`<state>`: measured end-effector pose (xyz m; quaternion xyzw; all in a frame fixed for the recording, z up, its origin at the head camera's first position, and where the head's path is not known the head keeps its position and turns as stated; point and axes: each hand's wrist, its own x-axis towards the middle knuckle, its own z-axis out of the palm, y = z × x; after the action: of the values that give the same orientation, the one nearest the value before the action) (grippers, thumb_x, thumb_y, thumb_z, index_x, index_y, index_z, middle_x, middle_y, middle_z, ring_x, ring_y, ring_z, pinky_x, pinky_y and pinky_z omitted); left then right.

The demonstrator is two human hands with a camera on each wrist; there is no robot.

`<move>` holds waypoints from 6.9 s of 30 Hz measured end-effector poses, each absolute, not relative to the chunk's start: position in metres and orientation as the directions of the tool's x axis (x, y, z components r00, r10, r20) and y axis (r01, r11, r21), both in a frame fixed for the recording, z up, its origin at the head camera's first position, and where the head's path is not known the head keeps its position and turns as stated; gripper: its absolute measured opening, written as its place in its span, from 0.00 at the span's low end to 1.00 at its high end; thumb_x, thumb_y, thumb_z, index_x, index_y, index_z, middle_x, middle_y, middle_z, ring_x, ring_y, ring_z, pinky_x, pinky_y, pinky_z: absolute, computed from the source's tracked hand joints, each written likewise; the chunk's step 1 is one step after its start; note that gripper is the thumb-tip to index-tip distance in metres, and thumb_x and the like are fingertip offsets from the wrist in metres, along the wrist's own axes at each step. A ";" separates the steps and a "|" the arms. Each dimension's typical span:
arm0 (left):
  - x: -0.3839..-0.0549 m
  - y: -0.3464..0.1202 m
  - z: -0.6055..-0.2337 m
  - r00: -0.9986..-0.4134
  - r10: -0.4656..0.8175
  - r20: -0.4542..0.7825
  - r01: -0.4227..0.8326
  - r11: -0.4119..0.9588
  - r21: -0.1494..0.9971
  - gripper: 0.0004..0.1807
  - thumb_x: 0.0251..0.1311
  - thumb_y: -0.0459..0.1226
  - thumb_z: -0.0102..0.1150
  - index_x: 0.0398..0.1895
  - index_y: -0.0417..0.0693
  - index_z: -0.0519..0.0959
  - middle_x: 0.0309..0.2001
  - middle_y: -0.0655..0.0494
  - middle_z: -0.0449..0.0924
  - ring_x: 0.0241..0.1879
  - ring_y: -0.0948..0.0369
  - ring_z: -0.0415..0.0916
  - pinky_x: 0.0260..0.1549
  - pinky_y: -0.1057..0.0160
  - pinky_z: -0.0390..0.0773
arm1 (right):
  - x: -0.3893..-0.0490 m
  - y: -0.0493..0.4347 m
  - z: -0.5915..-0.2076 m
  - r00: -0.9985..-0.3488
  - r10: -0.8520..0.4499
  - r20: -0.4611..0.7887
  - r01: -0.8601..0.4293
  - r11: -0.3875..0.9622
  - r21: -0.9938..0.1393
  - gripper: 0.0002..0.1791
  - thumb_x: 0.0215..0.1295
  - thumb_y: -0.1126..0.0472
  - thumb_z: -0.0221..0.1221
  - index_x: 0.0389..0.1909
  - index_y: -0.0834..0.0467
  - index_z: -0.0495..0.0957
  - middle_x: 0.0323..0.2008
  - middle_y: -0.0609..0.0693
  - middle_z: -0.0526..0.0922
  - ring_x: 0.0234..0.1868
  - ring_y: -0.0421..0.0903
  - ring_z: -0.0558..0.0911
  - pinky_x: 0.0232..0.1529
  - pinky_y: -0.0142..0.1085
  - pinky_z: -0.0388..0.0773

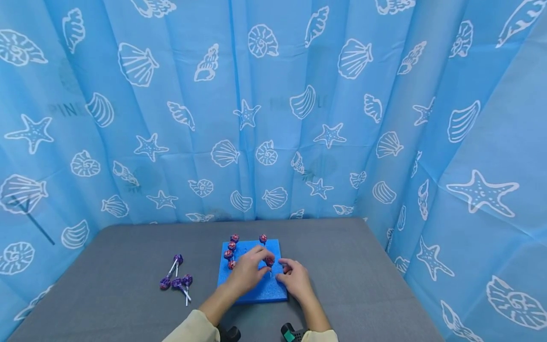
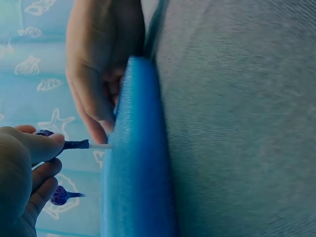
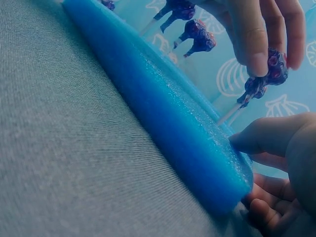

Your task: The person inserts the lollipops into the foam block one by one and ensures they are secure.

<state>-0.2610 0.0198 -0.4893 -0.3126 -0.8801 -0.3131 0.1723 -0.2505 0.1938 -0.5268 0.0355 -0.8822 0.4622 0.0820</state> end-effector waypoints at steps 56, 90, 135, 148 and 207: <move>-0.241 -0.028 -0.473 -0.655 0.305 0.691 0.694 0.605 0.391 0.11 0.54 0.38 0.72 0.41 0.53 0.84 0.47 0.61 0.80 0.52 0.61 0.75 0.58 0.47 0.70 | -0.251 0.193 -0.527 -0.991 0.002 0.136 -0.111 0.570 -0.814 0.20 0.59 0.67 0.66 0.53 0.62 0.79 0.34 0.50 0.75 0.33 0.46 0.72 0.35 0.39 0.72; -0.239 -0.109 -0.483 -0.789 0.190 0.584 0.517 0.718 0.465 0.19 0.48 0.35 0.76 0.45 0.55 0.83 0.44 0.64 0.80 0.48 0.60 0.76 0.46 0.52 0.77 | -0.251 0.194 -0.524 -0.992 -0.012 0.124 -0.109 0.566 -0.817 0.21 0.59 0.66 0.67 0.54 0.62 0.79 0.34 0.50 0.75 0.33 0.46 0.72 0.34 0.38 0.71; -0.252 -0.185 -0.510 -0.945 0.249 0.210 0.313 0.875 0.369 0.16 0.56 0.43 0.70 0.48 0.56 0.82 0.38 0.66 0.81 0.46 0.55 0.74 0.55 0.42 0.63 | -0.249 0.197 -0.526 -0.989 -0.016 0.146 -0.130 0.562 -0.817 0.21 0.59 0.66 0.67 0.54 0.62 0.79 0.34 0.49 0.76 0.33 0.46 0.72 0.34 0.38 0.71; -0.259 -0.186 -0.491 -0.943 0.183 0.277 0.302 0.820 0.486 0.15 0.53 0.39 0.72 0.45 0.52 0.83 0.37 0.66 0.82 0.46 0.55 0.75 0.50 0.44 0.66 | -0.251 0.196 -0.526 -0.990 -0.013 0.139 -0.122 0.565 -0.816 0.21 0.60 0.65 0.66 0.54 0.61 0.79 0.34 0.50 0.76 0.33 0.46 0.72 0.34 0.38 0.71; -0.305 -0.076 -0.433 -0.773 0.249 0.583 0.618 0.501 0.606 0.11 0.55 0.32 0.69 0.43 0.45 0.84 0.40 0.58 0.80 0.41 0.60 0.80 0.44 0.57 0.80 | -0.252 0.196 -0.526 -0.992 -0.015 0.126 -0.112 0.565 -0.818 0.20 0.59 0.66 0.67 0.54 0.62 0.79 0.34 0.50 0.76 0.33 0.46 0.73 0.34 0.38 0.73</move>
<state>-0.3053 -0.0762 -0.4329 -0.2586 -0.8389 -0.4276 0.2156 -0.2520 0.1964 -0.5260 0.0361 -0.8830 0.4651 0.0524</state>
